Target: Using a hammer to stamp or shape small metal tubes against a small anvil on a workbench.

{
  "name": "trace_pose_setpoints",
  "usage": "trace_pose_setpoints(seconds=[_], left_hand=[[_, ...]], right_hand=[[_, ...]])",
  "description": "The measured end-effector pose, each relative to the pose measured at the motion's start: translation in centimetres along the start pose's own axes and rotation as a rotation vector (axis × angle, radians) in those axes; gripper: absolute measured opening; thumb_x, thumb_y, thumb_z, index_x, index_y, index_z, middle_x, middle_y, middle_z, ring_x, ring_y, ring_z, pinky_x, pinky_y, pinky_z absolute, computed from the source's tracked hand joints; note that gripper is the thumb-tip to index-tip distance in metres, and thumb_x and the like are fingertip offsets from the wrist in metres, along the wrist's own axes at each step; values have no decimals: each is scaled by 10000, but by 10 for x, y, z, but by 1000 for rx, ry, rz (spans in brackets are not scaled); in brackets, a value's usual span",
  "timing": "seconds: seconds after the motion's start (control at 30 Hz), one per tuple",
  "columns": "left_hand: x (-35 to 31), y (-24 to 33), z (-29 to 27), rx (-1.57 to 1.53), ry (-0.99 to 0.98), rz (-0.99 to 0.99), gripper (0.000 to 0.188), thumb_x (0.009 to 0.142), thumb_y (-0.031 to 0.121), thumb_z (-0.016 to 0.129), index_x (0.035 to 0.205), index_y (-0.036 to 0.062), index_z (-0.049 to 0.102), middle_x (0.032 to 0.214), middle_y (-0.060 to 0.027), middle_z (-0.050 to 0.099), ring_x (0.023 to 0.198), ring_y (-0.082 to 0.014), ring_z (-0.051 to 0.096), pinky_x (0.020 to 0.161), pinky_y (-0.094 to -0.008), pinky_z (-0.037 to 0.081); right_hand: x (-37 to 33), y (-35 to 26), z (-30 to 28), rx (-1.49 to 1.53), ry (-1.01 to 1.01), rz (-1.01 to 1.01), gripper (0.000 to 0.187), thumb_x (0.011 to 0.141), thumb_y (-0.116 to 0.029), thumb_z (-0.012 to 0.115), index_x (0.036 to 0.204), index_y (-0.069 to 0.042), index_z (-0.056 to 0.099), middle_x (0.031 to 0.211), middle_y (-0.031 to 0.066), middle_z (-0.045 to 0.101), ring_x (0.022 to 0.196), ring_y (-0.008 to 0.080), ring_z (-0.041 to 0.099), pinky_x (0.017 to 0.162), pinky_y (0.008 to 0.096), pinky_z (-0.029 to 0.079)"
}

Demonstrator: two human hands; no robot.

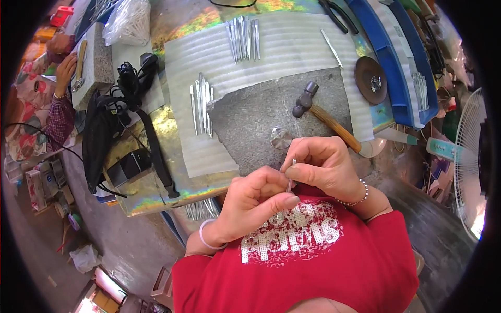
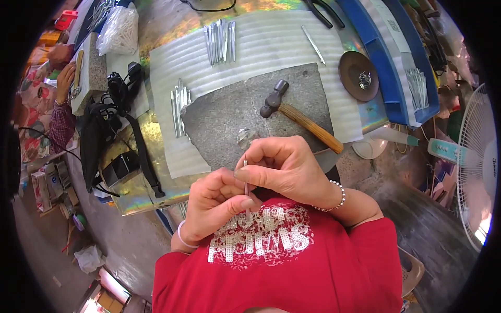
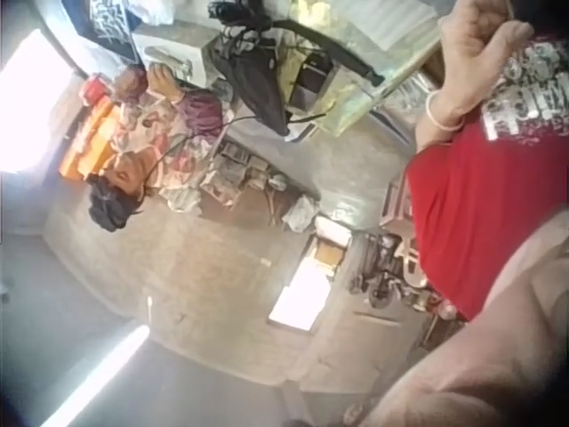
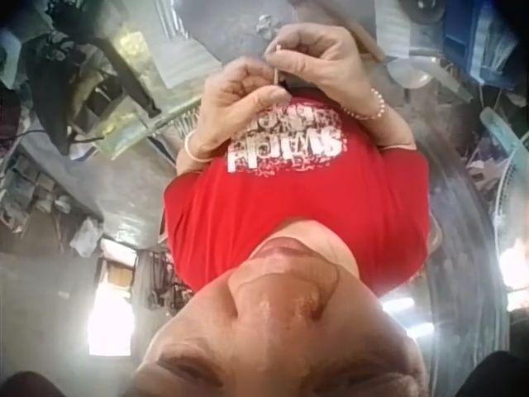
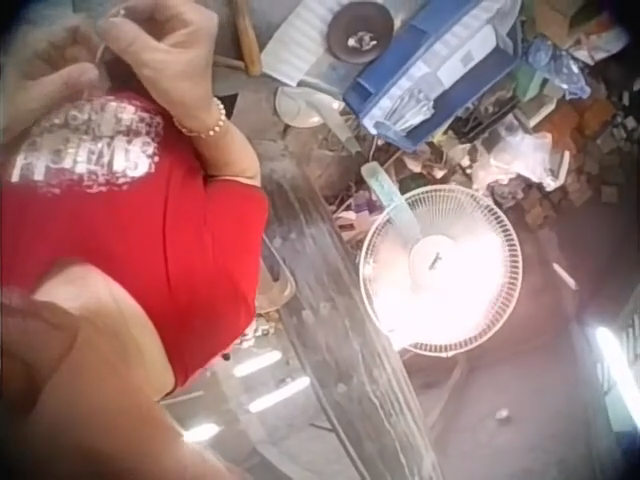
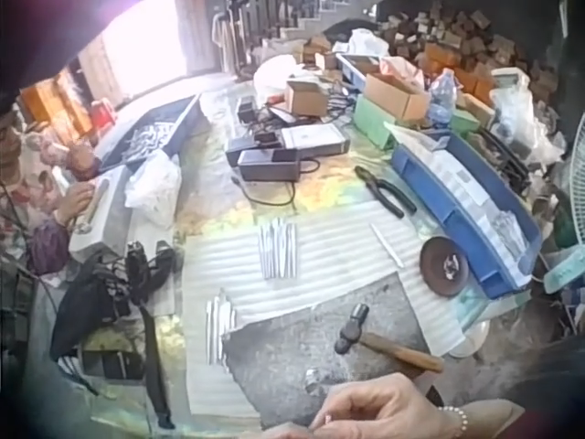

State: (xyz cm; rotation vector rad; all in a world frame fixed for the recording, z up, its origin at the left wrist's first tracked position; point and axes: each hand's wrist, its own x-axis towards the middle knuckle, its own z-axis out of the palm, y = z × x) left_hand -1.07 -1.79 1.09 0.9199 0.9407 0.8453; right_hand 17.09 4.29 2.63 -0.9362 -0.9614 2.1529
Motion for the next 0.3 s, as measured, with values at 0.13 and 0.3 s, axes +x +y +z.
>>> trace_pose_setpoints(seconds=[0.13,0.3], left_hand=[[1,-4,-1,-146,-72,-73,166,866,73,646,931,5,509,695,-42,659,662,-40,595,590,-186,436],[4,1,-2,-321,-95,-168,179,875,89,639,956,11,501,758,-77,667,718,-75,615,650,-204,468]], right_hand=[[2,-1,-1,-36,-13,49,75,839,-18,647,871,38,609,828,60,576,715,99,578,630,216,461],[7,3,-2,-28,-16,86,90,849,-34,645,892,35,604,843,79,592,708,118,593,632,219,468]])
